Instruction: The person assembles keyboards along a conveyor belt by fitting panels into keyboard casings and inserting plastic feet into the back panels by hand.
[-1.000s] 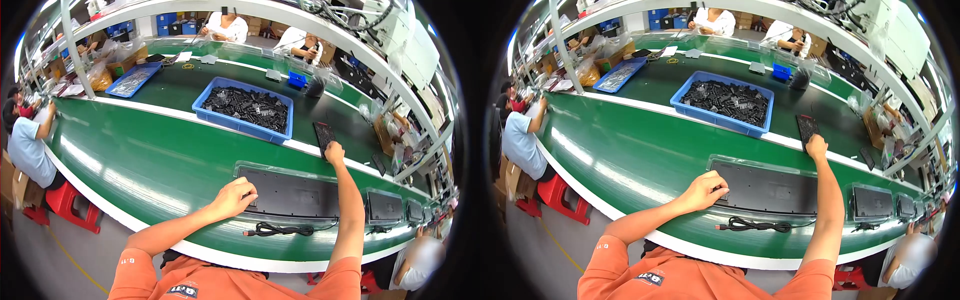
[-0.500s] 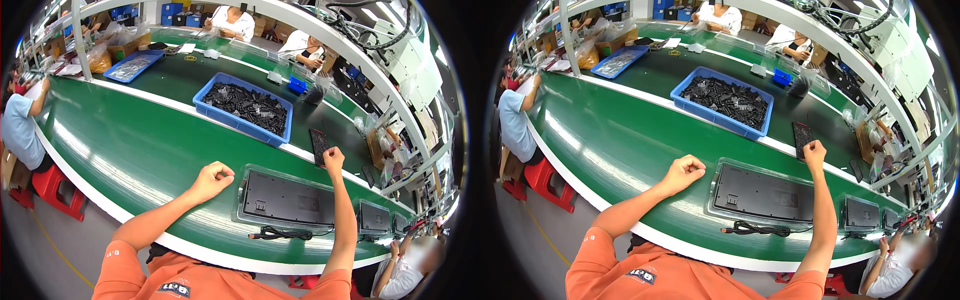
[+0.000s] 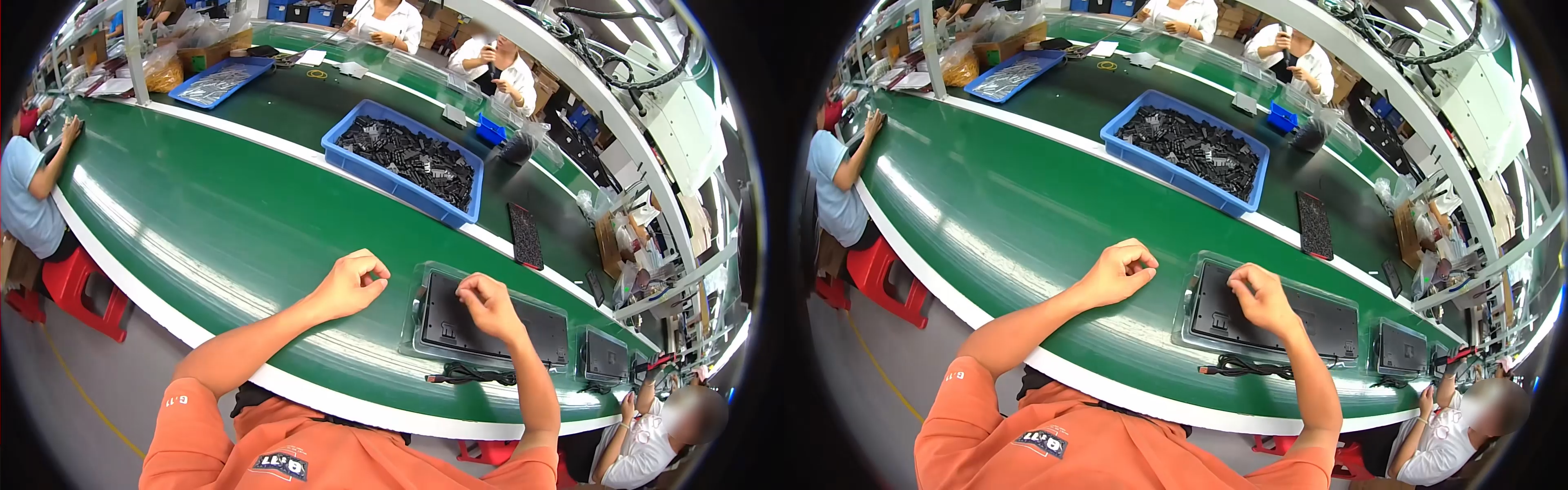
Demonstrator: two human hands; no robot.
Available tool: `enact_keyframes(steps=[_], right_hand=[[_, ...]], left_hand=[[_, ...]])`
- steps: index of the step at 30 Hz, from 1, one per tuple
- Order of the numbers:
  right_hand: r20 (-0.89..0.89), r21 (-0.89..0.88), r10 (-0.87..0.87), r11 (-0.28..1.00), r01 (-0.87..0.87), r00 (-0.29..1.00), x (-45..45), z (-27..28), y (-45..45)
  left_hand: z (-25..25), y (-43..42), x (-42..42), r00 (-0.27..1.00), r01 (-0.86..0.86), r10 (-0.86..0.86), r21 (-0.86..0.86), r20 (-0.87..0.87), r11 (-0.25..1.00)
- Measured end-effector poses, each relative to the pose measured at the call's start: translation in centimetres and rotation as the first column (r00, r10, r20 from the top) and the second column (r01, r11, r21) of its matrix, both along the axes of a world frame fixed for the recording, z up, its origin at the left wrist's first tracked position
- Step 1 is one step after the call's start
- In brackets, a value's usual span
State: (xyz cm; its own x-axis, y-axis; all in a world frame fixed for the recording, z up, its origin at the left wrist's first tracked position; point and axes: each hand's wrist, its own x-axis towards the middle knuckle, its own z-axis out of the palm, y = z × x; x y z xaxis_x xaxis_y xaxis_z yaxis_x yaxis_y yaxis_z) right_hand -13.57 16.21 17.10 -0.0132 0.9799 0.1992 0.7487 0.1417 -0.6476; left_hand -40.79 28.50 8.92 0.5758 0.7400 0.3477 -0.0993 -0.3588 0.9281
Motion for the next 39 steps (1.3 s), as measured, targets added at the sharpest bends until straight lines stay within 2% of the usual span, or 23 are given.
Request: enact_keyframes(steps=[2,6,12,16,22,27,32,36,39], right_hand=[[-0.006,-0.026,0.039,0.999,-0.039,0.999,-0.1,-0.1,-0.6],[-0.206,-0.186,-0.103,0.980,0.064,0.973,0.5,-0.1,-1.3],[-0.346,-0.224,-0.114,0.974,0.036,0.931,1.1,0.0,-2.5],[-0.006,-0.096,-0.007,0.995,0.007,1.000,1.0,0.4,-3.1],[0.037,-0.016,0.003,1.000,-0.003,0.999,1.6,-0.3,-4.0],[-0.014,0.046,-0.047,0.998,0.048,0.999,2.3,-2.1,-4.5],[0.070,0.091,-0.048,0.995,0.042,0.996,2.9,-3.0,-5.4],[0.198,0.150,0.000,0.988,-0.031,0.980,3.6,-2.9,-6.1],[0.220,0.146,-0.006,0.989,-0.026,0.975,4.0,-2.4,-7.0]], left_hand=[[0.1,-0.3,0.1,1.000,0.003,-0.003,0.022,0.001,1.000],[0.2,-0.5,0.1,1.000,0.022,-0.023,0.060,0.009,0.998],[0.4,-1.0,0.0,0.998,0.047,-0.051,0.130,0.025,0.990],[0.7,-1.3,-0.1,0.997,0.072,-0.072,0.145,-0.005,0.987],[0.1,-1.3,0.1,0.993,0.122,-0.119,0.153,-0.028,0.981],[-0.1,-1.6,0.2,0.991,0.135,-0.133,0.168,-0.024,0.976],[-0.3,-1.9,0.2,0.986,0.169,-0.164,0.208,-0.041,0.963],[-0.3,-2.2,0.3,0.985,0.174,-0.168,0.201,-0.043,0.964],[-0.4,-2.3,0.4,0.984,0.175,-0.166,0.213,-0.058,0.961]])
